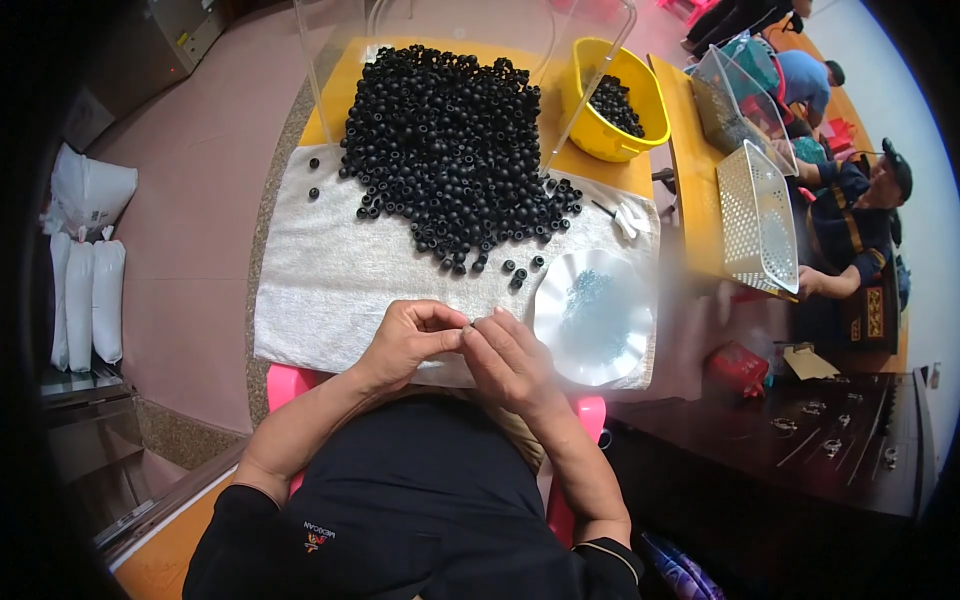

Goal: Inspecting and sorting small black round components at a workbench.

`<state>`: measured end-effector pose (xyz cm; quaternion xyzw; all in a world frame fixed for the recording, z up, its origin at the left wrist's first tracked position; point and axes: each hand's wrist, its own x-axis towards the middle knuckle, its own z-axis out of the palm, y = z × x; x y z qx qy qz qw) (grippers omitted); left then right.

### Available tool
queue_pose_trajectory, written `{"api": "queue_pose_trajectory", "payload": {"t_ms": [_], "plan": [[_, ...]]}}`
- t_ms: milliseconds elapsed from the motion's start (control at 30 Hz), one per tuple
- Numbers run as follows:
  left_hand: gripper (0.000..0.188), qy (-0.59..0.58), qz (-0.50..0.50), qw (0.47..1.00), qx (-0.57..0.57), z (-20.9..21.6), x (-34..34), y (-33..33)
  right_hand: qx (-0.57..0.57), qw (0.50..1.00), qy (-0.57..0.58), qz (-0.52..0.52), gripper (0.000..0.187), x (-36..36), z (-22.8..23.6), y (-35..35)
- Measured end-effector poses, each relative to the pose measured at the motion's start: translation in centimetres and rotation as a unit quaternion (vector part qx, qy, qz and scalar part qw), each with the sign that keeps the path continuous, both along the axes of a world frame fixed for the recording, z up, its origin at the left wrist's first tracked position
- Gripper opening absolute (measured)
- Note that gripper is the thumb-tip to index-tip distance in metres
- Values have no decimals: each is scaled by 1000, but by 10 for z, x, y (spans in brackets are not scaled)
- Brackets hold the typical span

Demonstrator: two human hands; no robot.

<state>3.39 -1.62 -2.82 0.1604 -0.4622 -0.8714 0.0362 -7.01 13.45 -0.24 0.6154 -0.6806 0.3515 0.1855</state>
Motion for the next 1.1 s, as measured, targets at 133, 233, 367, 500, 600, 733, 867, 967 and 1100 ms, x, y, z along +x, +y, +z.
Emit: {"api": "queue_pose_trajectory", "payload": {"t_ms": [133,233,367,500,600,733,867,967,1100], "plan": [[13,-8,-15,1000,-21,5,1,-1,6,1000,4,7,28,1,1,2],[13,-16,-23,999,-35,1,1,1,16,1000,20,14,26,2,0,4],[13,-23,-33,997,-59,-2,2,2,24,999,30,25,26,2,1,6],[16,-7,-23,997,-77,-9,2,4,29,998,25,41,29,2,2,7],[16,-4,-35,998,-58,-8,2,4,44,997,13,67,23,3,6,6],[20,-9,-39,996,-74,-7,0,3,23,998,-22,55,26,2,3,5],[27,-22,-23,999,-32,3,-1,1,2,998,-65,17,31,0,-4,6],[29,-30,-13,999,-33,4,1,3,-8,995,-96,2,32,3,0,5],[31,-23,-5,998,-53,2,1,4,-2,998,-57,-1,32,2,1,7]]}}
